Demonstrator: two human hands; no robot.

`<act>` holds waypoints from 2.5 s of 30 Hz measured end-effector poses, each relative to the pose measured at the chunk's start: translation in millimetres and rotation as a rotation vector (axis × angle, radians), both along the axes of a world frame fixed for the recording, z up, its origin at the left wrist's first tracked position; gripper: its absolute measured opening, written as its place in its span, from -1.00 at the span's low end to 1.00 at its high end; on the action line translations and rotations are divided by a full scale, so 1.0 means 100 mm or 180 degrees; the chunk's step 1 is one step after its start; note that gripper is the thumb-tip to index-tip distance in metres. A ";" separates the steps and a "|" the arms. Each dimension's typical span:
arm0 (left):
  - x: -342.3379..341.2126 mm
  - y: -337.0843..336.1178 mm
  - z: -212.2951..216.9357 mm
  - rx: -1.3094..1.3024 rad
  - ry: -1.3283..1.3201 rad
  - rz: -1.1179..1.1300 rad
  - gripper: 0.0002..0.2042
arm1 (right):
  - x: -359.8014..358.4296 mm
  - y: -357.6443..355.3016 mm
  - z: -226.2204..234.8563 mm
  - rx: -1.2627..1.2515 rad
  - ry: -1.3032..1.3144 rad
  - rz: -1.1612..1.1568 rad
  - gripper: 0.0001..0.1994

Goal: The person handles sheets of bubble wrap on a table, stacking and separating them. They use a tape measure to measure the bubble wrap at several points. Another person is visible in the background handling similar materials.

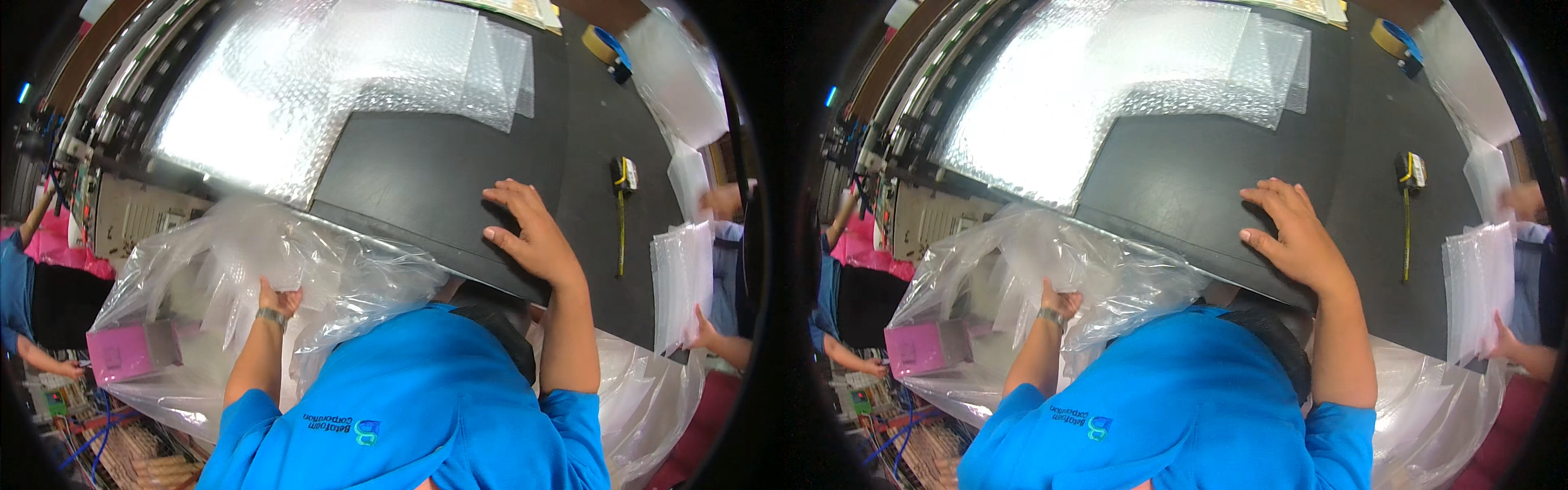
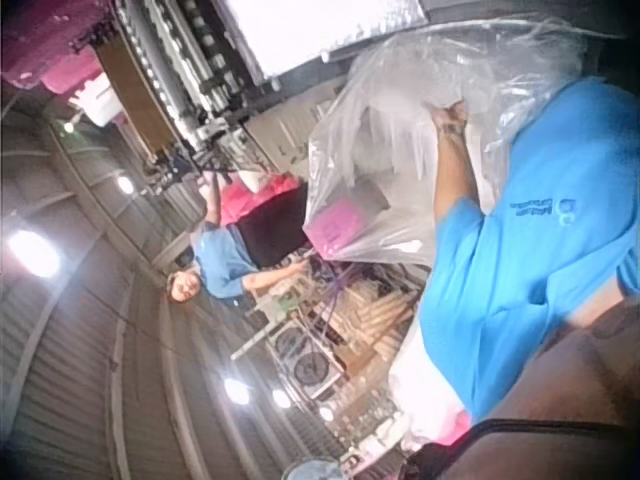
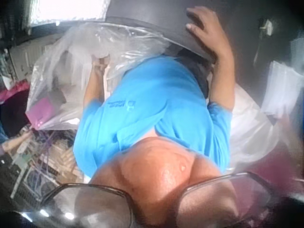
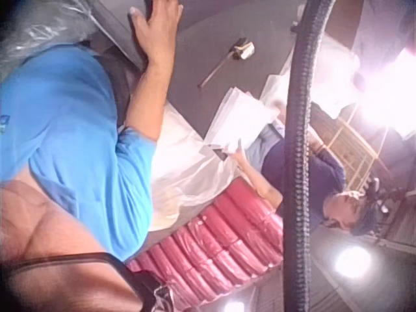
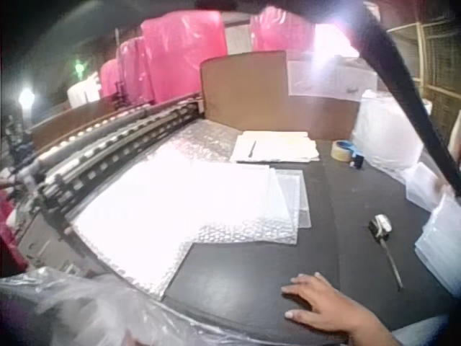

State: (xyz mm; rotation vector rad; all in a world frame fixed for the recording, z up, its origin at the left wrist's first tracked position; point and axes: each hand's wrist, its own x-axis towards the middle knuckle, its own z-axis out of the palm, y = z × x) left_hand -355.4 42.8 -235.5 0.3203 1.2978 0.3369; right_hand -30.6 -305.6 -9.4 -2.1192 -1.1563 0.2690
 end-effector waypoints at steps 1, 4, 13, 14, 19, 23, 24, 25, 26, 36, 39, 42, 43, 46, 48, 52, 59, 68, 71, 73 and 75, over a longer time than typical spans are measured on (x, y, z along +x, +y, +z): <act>-0.10 0.00 -0.07 0.0025 0.0023 -0.0711 -0.34 | 0.04 -0.02 0.06 0.0142 0.0289 0.0023 -0.59; -0.12 -0.37 0.13 0.1145 0.1244 -0.2424 -0.35 | 0.31 -0.03 0.18 0.0429 0.0435 -0.0297 -0.54; -0.55 -0.87 0.09 0.2390 -0.0041 -0.4283 -0.65 | 1.61 0.14 -0.35 0.0773 -0.0229 -0.2484 -0.48; -0.53 -0.88 0.13 0.2362 -0.0024 -0.4340 -0.66 | 1.64 0.14 -0.39 0.0838 -0.0230 -0.2728 -0.49; -0.47 -0.86 0.29 0.2440 0.0051 -0.4038 -0.67 | 1.60 0.10 -0.43 0.1046 -0.0086 -0.2473 -0.54; -0.35 -0.59 0.56 0.2686 0.0171 -0.3291 -0.68 | 1.61 0.03 -0.48 0.1278 -0.0066 -0.2305 -0.56; -0.35 -0.48 0.68 0.2753 0.0173 -0.3036 -0.69 | 1.60 0.03 -0.48 0.1256 -0.0013 -0.2314 -0.57; -0.31 -0.35 0.84 0.2835 0.0181 -0.2811 -0.69 | 1.59 0.01 -0.47 0.1239 0.0054 -0.2348 -0.57; -0.31 -0.25 1.00 0.2907 0.0143 -0.2589 -0.69 | 1.58 0.01 -0.45 0.1218 0.0103 -0.2357 -0.57; -0.28 0.22 1.91 0.3752 -0.0031 -0.2494 -0.71 | 1.56 0.03 -0.43 0.1205 0.0133 -0.2224 -0.58; -0.09 0.06 1.85 0.4243 0.0164 -0.2791 -0.72 | 1.55 0.08 -0.43 0.1247 0.0133 -0.2167 -0.57; -0.07 -0.26 2.30 0.3179 -0.1154 -0.2605 -0.74 | 1.51 0.03 -0.43 0.1208 0.0219 -0.2178 -0.55; -0.05 -0.31 2.45 0.3012 -0.1510 -0.2791 -0.74 | 1.55 0.02 -0.47 0.1236 0.0239 -0.2195 -0.54; 0.76 -0.56 3.08 0.3638 -0.1563 -0.5582 -0.70 | 1.57 0.12 -0.40 0.1169 0.0397 -0.2346 -0.49; 1.28 -0.64 3.37 0.3826 -0.1839 -0.6554 -0.66 | 1.59 0.08 -0.36 0.0974 0.0547 -0.2482 -0.43; 1.86 -0.56 3.42 0.4188 -0.2347 -0.4767 -0.64 | 1.72 0.32 -0.32 0.0413 0.0518 -0.2637 -0.30; 3.37 -0.18 3.15 0.5697 -0.1272 -0.2922 -0.77 | 1.58 0.81 -0.10 -0.0048 0.0079 -0.2656 -0.23; 3.89 -0.02 2.16 0.6733 0.0725 -0.3459 -0.65 | 1.73 0.77 -0.24 0.2544 0.1589 -0.1748 -0.29; 3.93 0.00 2.09 0.7095 0.0585 -0.3525 -0.67 | 1.64 0.80 -0.17 0.2931 0.2648 -0.1773 -0.20; 3.96 -0.01 2.07 0.7109 0.0351 -0.2936 -0.69 | 1.65 0.79 -0.12 0.2725 0.2868 -0.1772 -0.19; 3.91 -0.02 2.12 0.7231 -0.0102 -0.2439 -0.73 | 1.62 0.80 -0.09 0.2571 0.2899 -0.1778 -0.18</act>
